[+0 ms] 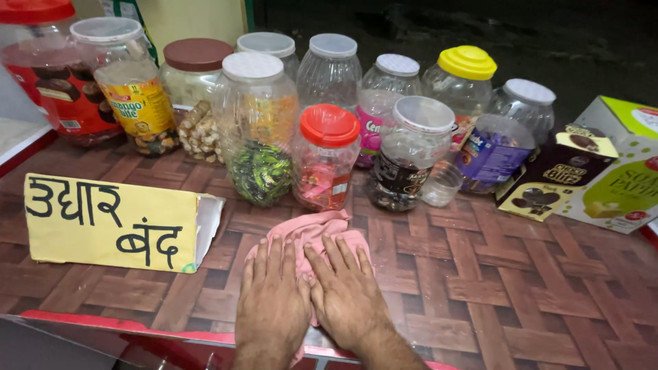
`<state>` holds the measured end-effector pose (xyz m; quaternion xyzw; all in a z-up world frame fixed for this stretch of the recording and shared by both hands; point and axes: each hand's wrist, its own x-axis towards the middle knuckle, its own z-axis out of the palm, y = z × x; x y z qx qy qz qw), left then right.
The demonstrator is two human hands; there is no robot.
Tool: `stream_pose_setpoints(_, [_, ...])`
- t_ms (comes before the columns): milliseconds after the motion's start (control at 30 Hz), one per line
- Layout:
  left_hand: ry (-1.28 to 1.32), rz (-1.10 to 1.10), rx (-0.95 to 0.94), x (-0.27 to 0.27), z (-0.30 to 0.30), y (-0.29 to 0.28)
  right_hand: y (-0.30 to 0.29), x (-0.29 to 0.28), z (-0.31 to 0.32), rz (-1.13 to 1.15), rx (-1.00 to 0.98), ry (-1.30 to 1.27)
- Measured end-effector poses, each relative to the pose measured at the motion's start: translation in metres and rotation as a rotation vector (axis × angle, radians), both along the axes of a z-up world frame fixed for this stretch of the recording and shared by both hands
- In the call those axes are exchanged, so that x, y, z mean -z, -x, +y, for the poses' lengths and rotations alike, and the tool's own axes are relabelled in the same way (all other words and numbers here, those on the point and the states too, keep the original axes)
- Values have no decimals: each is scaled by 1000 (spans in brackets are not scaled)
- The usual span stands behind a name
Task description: Cleaning a shop counter and organizing various snack and jars objects.
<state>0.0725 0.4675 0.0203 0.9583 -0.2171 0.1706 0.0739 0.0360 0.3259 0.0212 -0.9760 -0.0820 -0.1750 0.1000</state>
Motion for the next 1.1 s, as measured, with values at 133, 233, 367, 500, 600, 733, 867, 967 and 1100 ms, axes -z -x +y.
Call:
stream_pose_setpoints(133, [56, 13, -10, -2, -3, -18, -20, 0, 1, 68, 22, -17])
stream_pose_setpoints(233, [62, 21, -21, -3, -5, -30, -31, -3, 2, 38, 38, -6])
stream_pose_setpoints(367, [50, 84, -38, -7, -5, -47, -44, -5, 5, 17, 70, -42])
stream_pose_setpoints(500, [-1, 101, -42, -8, -6, -55, -50, -8, 6, -10, 89, -71])
stream_pose_setpoints(600, [38, 29, -35, 2, -5, -56, -49, -9, 7, -28, 93, -108])
stream_pose_setpoints(733, [137, -66, 13, -2, -7, -54, -48, -10, 8, -14, 117, -119])
stream_pose_setpoints(867, [80, -95, 32, -2, -8, -45, -36, -12, 7, 8, 163, -123])
stream_pose_setpoints(967, [16, -38, 33, -2, -16, -35, -21, -10, 0, 24, 173, -111])
stream_pose_setpoints(1100, [4, 67, 57, -5, -29, -14, 2, -10, -13, 48, 161, -128])
